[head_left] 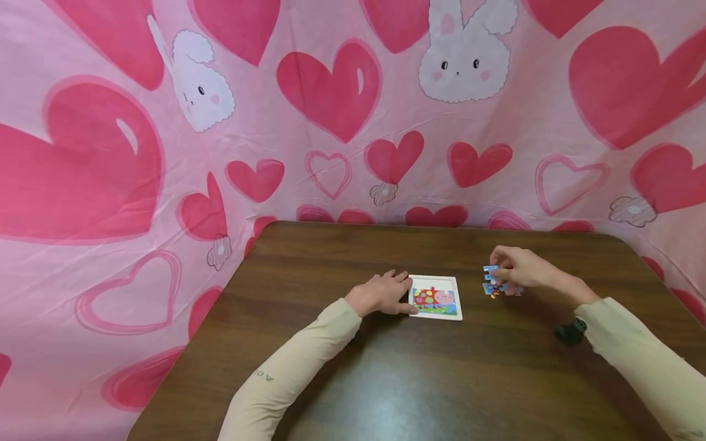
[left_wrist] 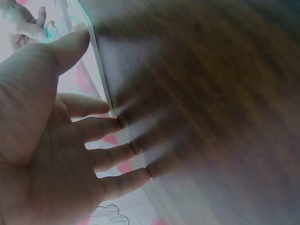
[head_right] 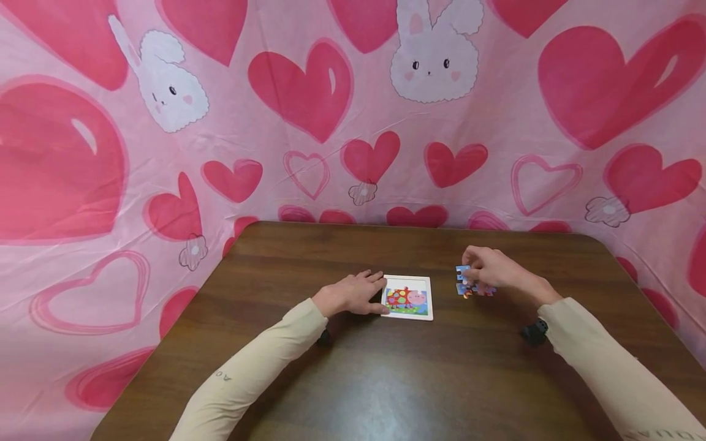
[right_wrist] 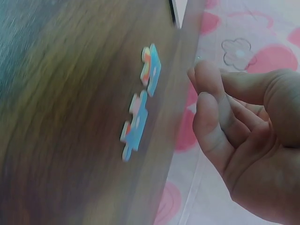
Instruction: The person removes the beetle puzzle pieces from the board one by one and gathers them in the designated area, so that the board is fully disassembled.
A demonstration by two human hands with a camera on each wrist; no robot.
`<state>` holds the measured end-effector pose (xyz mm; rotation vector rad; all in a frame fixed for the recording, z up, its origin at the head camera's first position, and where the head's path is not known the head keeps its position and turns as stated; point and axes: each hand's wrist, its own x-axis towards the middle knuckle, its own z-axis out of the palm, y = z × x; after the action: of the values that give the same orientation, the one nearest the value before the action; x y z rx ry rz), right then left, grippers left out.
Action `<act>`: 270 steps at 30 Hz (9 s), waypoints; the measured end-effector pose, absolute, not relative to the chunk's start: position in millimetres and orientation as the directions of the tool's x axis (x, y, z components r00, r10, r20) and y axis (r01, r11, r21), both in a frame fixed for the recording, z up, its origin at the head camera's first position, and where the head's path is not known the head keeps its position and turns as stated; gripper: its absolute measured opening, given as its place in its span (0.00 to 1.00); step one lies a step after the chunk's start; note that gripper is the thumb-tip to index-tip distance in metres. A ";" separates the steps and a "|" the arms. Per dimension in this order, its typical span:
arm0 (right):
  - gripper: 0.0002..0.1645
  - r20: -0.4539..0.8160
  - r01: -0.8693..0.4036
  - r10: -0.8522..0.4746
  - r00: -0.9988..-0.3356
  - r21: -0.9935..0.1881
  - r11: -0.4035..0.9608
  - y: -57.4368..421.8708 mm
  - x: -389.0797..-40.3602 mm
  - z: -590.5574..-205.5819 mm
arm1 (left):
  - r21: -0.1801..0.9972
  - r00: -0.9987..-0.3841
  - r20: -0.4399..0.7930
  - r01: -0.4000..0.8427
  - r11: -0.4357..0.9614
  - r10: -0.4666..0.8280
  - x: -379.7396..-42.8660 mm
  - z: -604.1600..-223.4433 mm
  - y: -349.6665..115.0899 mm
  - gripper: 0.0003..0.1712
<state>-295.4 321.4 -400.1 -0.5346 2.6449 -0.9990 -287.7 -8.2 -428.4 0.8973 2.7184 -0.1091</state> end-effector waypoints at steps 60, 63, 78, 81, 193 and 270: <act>0.07 -0.248 -0.193 -0.416 -0.875 -0.609 0.769 394.4 -288.6 -417.0 | 0.020 -0.765 -0.289 0.597 0.802 0.576 -292.5 -431.2 -8.7 0.49; 0.09 -0.253 -0.190 -0.418 -0.872 -0.612 0.768 397.1 -288.2 -418.3 | 0.022 -0.765 -0.288 0.595 0.803 0.576 -292.6 -431.0 -8.8 0.49; 0.19 -0.288 -0.108 -0.314 -0.904 -0.558 0.823 393.8 -290.0 -419.7 | 0.022 -0.767 -0.292 0.591 0.806 0.571 -291.4 -428.2 -9.2 0.49; 0.17 -0.265 -0.120 -0.303 -0.915 -0.539 0.834 393.1 -289.8 -419.7 | 0.023 -0.766 -0.292 0.593 0.805 0.573 -291.2 -427.5 -9.1 0.48; 0.16 -0.094 -0.436 -0.535 -0.839 -0.472 0.766 186.2 -309.2 -435.8 | -0.009 -0.774 -0.279 0.594 0.804 0.569 -294.9 -431.4 -2.6 0.48; 0.07 -0.214 -0.366 -0.623 -0.753 -0.651 0.666 292.0 -304.3 -414.8 | 0.016 -0.781 -0.274 0.580 0.814 0.562 -296.6 -432.9 -2.3 0.48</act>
<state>-304.3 292.0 -414.8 -0.7728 2.4603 -0.8302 -296.6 -2.3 -432.9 0.8775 2.7331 -0.1008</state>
